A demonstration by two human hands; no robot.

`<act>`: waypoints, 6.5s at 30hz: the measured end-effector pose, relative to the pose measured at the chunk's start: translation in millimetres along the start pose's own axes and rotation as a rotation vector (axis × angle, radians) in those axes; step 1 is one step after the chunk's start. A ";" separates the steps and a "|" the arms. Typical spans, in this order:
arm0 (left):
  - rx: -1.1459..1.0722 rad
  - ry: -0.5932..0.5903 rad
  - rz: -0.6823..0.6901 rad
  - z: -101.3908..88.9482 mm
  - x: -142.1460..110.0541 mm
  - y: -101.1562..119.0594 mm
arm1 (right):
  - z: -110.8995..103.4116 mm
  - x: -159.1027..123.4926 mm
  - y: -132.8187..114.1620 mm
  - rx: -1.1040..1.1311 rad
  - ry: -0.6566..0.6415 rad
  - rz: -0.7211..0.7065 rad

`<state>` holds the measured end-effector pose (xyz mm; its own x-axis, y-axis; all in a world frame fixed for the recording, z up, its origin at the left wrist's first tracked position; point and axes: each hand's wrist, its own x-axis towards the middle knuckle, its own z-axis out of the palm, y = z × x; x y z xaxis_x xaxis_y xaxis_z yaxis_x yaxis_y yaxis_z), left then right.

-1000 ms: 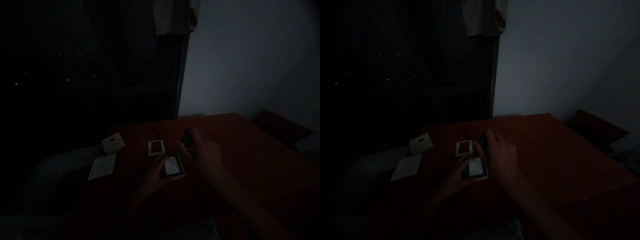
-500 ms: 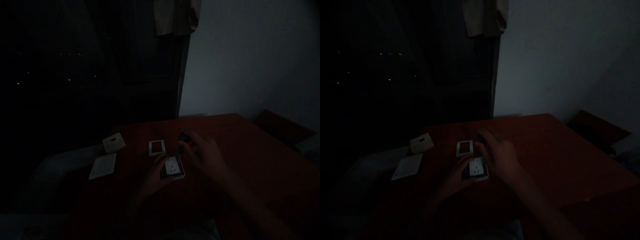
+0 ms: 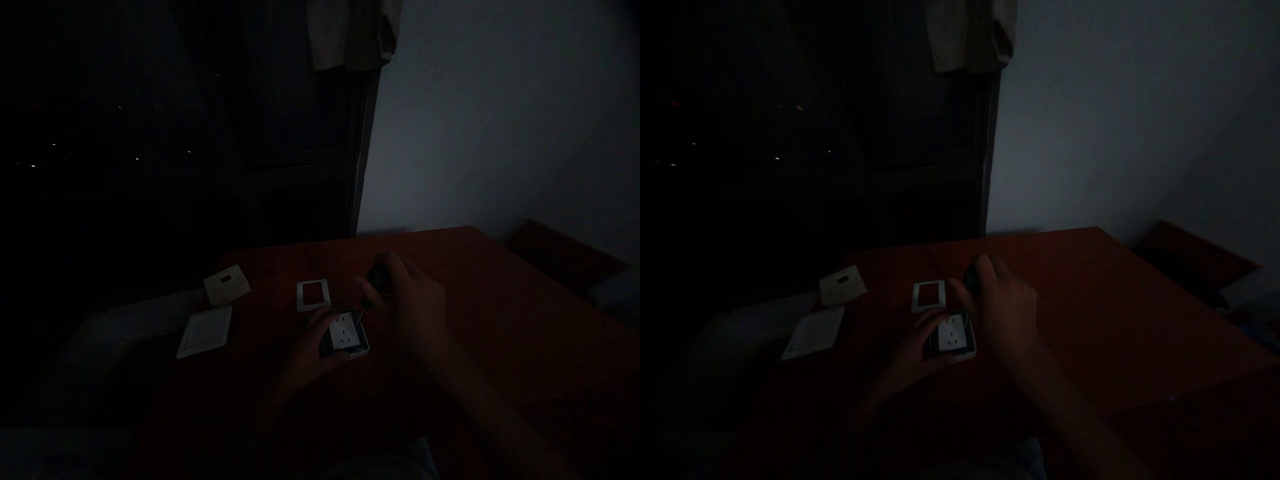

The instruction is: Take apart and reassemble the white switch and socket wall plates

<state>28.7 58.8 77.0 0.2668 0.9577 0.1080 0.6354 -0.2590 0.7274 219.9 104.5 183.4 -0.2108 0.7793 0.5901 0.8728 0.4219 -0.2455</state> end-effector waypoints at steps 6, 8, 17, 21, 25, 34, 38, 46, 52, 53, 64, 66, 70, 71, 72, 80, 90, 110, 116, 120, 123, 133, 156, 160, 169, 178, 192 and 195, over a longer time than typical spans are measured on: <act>-0.006 0.000 0.007 0.6 -0.8 -0.5 | -5.0 1.4 6.5 0.286 -0.027 -0.019; 0.005 -0.005 0.014 0.8 -1.3 -0.6 | -5.9 1.9 11.7 0.399 0.063 0.048; 0.150 0.063 -0.020 -13.2 -5.6 -4.2 | 44.6 -23.5 44.4 1.372 -0.268 0.743; 0.353 0.196 -0.221 -35.8 -25.7 -23.1 | 73.8 -49.7 54.2 1.406 -0.531 0.837; 0.486 0.164 -0.388 -57.3 -53.4 -39.8 | 87.3 -67.0 56.1 1.350 -0.503 0.827; 0.527 0.074 -0.510 -57.0 -64.6 -33.5 | 86.3 -79.0 51.5 1.262 -0.445 0.767; 0.535 0.064 -0.481 -53.9 -58.9 -38.5 | 86.4 -79.2 53.4 1.256 -0.447 0.755; 0.638 0.051 -0.421 -54.9 -47.2 -34.0 | 85.6 -78.6 51.8 1.257 -0.455 0.739; 0.675 -0.017 -0.450 -56.4 -39.2 -30.0 | 84.3 -78.1 52.3 1.250 -0.466 0.719; 0.677 -0.023 -0.449 -57.0 -38.2 -30.6 | 84.2 -77.8 52.3 1.250 -0.467 0.715; 0.181 0.250 -0.280 -52.3 -18.1 -5.5 | 90.5 -79.6 55.1 1.240 -0.468 0.721; 0.086 0.245 -0.230 -40.6 -12.9 0.8 | 90.5 -79.9 55.2 1.237 -0.469 0.720; 0.047 0.218 -0.141 -19.9 -4.4 4.0 | 91.0 -79.9 55.1 1.236 -0.476 0.721; 0.055 0.219 -0.135 -16.7 -3.2 3.4 | 91.5 -79.9 55.0 1.235 -0.476 0.721; 0.065 0.220 -0.133 -14.5 -2.3 2.5 | 92.0 -79.9 55.1 1.234 -0.476 0.720; 0.126 0.196 -0.078 -11.4 -1.9 -2.2 | 94.0 -80.6 55.8 1.226 -0.470 0.698; 0.147 0.206 -0.038 -9.7 -0.7 -4.3 | 94.0 -79.6 54.4 1.227 -0.466 0.694; 0.211 0.209 -0.020 -6.0 -3.9 -1.0 | 92.7 -79.5 53.6 1.214 -0.468 0.671; 0.198 0.201 -0.026 -8.2 -5.2 1.4 | 92.2 -79.5 54.1 1.209 -0.466 0.671; 0.208 0.207 -0.036 -8.6 -4.8 2.2 | 94.4 -80.3 55.0 1.212 -0.466 0.678; 0.205 0.199 -0.039 -7.8 -4.2 2.6 | 94.5 -80.8 55.1 1.214 -0.468 0.671; 0.177 0.199 -0.003 -6.2 -5.6 -3.1 | 93.5 -80.3 55.0 1.202 -0.473 0.669; 0.183 0.225 0.002 -5.5 -6.0 -2.8 | 94.7 -81.0 55.5 1.200 -0.467 0.656; 0.209 0.224 -0.016 -6.5 -5.4 -0.5 | 93.6 -80.5 55.1 1.203 -0.468 0.657; 0.213 0.225 -0.001 -6.5 -5.3 -0.3 | 93.2 -80.5 54.3 1.208 -0.468 0.673; 0.365 0.139 -0.006 -5.2 -7.1 2.2 | 96.0 -82.0 56.0 1.205 -0.457 0.675; 0.433 0.146 -0.011 -5.3 -7.1 0.1 | 90.6 -78.5 52.5 1.208 -0.463 0.667; 0.367 0.184 -0.025 -4.7 -7.1 -1.7 | 92.3 -81.1 52.9 1.214 -0.458 0.683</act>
<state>22.4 53.1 78.2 0.1350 0.9621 0.2368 0.8652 -0.2309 0.4450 242.5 106.4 51.7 -0.2382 0.9614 -0.1375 0.0086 -0.1395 -0.9902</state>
